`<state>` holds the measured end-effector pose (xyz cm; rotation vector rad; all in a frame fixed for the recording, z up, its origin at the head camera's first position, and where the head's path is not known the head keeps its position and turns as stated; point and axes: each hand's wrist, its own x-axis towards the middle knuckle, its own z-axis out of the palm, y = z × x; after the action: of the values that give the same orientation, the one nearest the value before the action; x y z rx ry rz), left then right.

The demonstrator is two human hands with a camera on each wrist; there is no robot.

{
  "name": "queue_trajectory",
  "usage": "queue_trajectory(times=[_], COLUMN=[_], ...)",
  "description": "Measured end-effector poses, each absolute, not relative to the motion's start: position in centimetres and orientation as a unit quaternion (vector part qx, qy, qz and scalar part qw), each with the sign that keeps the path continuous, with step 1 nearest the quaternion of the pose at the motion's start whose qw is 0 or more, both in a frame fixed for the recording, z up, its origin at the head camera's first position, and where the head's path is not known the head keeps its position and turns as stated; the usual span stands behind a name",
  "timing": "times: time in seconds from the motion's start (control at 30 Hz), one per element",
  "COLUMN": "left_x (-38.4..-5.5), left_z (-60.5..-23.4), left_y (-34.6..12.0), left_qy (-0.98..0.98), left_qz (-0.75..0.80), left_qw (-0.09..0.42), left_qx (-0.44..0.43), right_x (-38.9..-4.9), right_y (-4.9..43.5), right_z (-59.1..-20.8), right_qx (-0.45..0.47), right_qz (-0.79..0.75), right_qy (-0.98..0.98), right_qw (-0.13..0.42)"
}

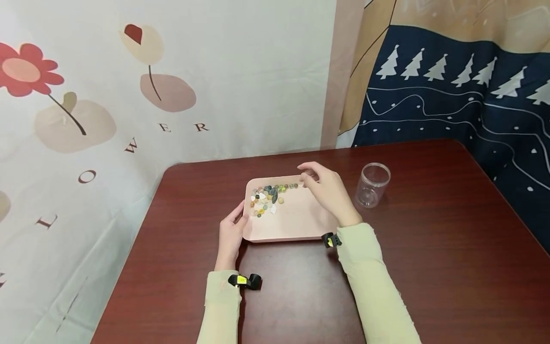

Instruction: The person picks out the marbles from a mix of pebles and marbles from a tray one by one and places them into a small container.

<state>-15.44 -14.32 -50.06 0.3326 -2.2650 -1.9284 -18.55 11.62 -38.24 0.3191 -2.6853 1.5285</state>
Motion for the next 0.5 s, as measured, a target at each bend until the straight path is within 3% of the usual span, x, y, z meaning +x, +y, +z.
queue_trajectory(times=[0.5], left_x=[-15.1], left_z=[-48.7], left_y=[-14.2], left_qy=[-0.745], left_qz=[-0.656], left_qw=[0.052], left_qx=[0.114], right_x=[-22.4], right_y=[11.6], right_z=[-40.2], right_qx=[0.125], right_qz=[0.497], right_qy=[-0.856], right_qw=[-0.071])
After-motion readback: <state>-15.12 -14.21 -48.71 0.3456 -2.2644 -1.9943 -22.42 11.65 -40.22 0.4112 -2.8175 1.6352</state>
